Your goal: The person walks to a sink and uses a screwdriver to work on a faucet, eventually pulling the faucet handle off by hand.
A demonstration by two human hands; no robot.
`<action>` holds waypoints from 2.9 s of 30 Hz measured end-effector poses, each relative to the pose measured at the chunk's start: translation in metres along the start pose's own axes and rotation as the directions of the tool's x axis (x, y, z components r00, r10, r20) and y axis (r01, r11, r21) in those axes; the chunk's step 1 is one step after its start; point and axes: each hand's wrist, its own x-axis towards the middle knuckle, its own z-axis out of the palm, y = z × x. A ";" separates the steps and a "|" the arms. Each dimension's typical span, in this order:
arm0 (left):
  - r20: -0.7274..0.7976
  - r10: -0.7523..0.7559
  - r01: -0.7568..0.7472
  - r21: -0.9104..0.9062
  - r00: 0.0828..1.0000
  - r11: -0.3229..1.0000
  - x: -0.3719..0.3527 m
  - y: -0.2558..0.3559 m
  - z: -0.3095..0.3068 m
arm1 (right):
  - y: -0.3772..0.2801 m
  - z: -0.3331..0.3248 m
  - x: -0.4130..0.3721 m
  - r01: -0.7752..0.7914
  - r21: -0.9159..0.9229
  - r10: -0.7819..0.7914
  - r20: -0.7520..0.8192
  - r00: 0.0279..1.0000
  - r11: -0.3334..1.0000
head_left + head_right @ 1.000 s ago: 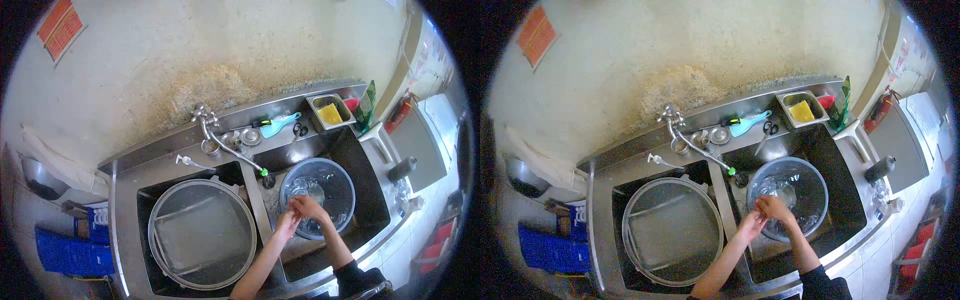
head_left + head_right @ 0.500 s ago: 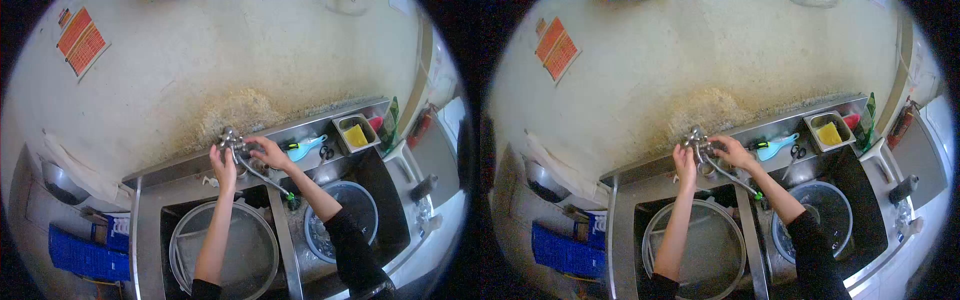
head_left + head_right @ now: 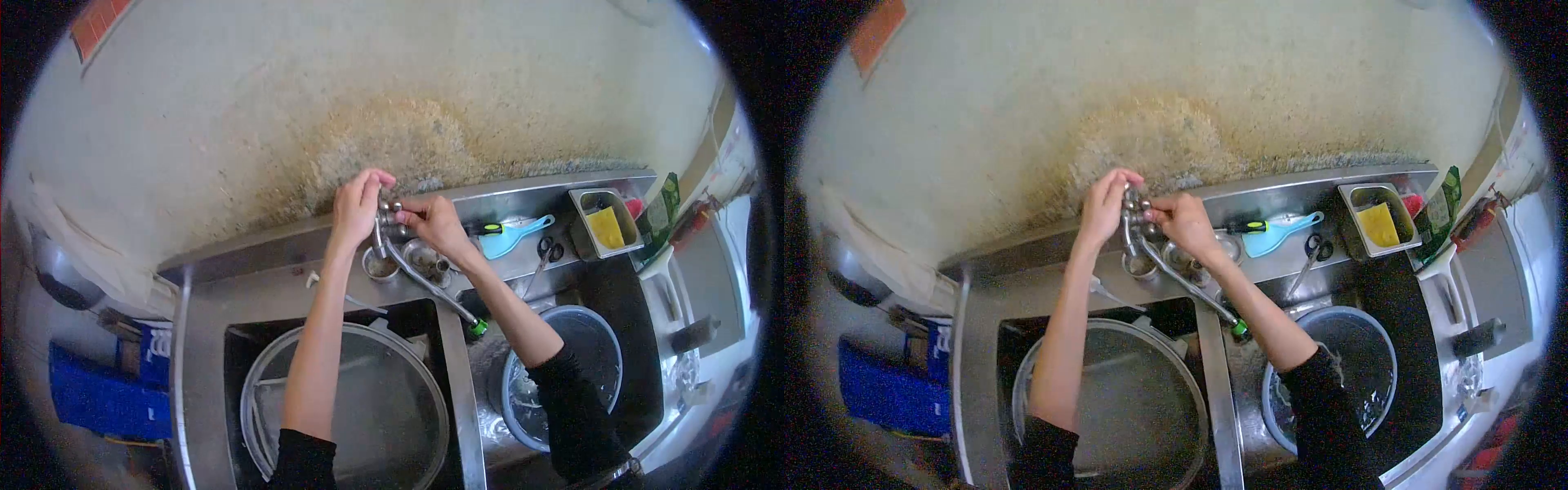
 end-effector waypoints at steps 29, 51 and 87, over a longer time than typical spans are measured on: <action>-0.009 0.040 -0.040 0.044 0.999 0.998 0.000 0.002 0.002 | 0.004 0.029 -0.014 0.384 0.038 -0.340 -0.392 0.855 0.922; 0.036 -0.007 0.004 0.064 0.999 0.998 0.001 -0.001 0.002 | -0.001 0.017 -0.013 0.232 0.046 -0.210 -0.278 0.937 0.972; -0.001 0.106 -0.105 0.109 0.994 0.988 0.002 -0.004 0.004 | -0.004 0.012 -0.010 0.148 0.112 -0.117 -0.243 0.963 0.983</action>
